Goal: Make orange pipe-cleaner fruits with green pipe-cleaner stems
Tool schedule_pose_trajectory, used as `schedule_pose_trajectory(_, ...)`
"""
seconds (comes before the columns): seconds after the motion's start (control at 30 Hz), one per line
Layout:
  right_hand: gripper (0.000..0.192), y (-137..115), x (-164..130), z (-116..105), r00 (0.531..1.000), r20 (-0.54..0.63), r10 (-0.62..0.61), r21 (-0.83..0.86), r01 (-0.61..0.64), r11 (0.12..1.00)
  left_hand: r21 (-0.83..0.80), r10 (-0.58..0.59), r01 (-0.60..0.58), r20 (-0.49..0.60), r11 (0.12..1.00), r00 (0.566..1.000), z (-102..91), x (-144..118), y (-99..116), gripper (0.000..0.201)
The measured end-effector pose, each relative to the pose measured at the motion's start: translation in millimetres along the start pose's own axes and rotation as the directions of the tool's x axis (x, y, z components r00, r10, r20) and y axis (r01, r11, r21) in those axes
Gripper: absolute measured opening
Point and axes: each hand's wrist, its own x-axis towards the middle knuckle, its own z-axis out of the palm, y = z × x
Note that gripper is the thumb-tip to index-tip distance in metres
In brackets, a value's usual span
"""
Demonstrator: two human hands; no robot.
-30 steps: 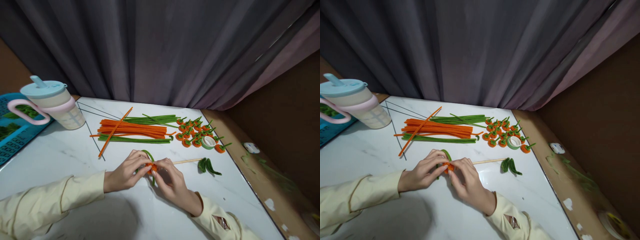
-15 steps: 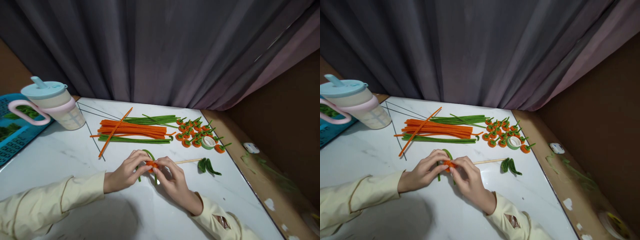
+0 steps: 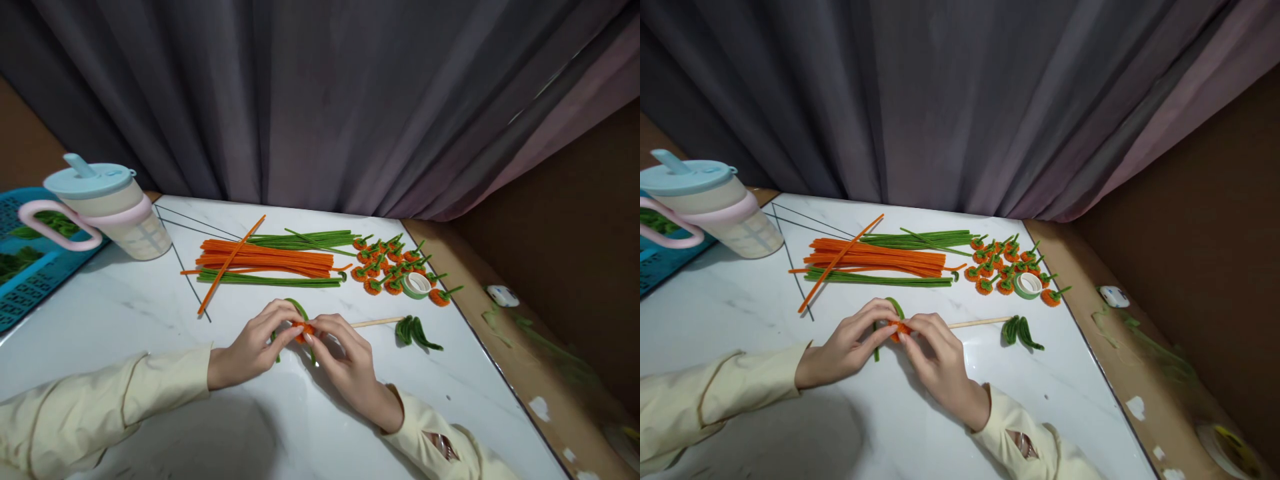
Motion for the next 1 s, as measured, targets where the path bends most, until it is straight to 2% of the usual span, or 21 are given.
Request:
schedule_pose_trajectory(0.2, 0.016, 0.0, -2.4, 1.1, 0.999, -0.034, 0.028, 0.010, -0.027, 1.000, 0.045, 0.078, -0.076, -0.036, 0.996, 0.996, 1.2, 1.1, -0.8, 0.017)
schedule_pose_trajectory(0.4, 0.016, -1.9, -0.8, 0.8, 0.998, -0.061, -0.031, 0.019, 0.032, 0.999, 0.072, 0.180, -0.176, -0.054, 0.982, 0.982, 0.4, 0.8, -2.7, 0.022)
schedule_pose_trajectory(0.5, 0.018, -1.1, -0.5, 0.8, 0.997, -0.080, -0.025, 0.003, 0.025, 1.000, 0.067, 0.123, -0.119, -0.067, 0.991, 0.990, 0.6, 0.7, -1.8, 0.019)
schedule_pose_trajectory(0.63, 0.029, 2.0, -1.4, -0.1, 0.994, -0.087, -0.062, -0.017, 0.060, 0.998, 0.036, 0.020, -0.016, -0.131, 0.999, 0.991, 3.4, 0.4, -0.6, 0.015)
schedule_pose_trajectory(0.77, 0.033, 1.5, 0.0, -1.5, 0.987, -0.064, -0.145, -0.052, 0.141, 0.989, 0.036, 0.018, -0.013, -0.149, 0.999, 0.989, 6.4, 0.9, 0.4, 0.016)
schedule_pose_trajectory(1.0, 0.032, -0.5, 3.3, 0.0, 0.984, -0.094, -0.152, -0.034, 0.150, 0.988, 0.046, -0.042, 0.050, -0.150, 0.998, 0.988, 7.7, 1.5, 3.2, 0.017)
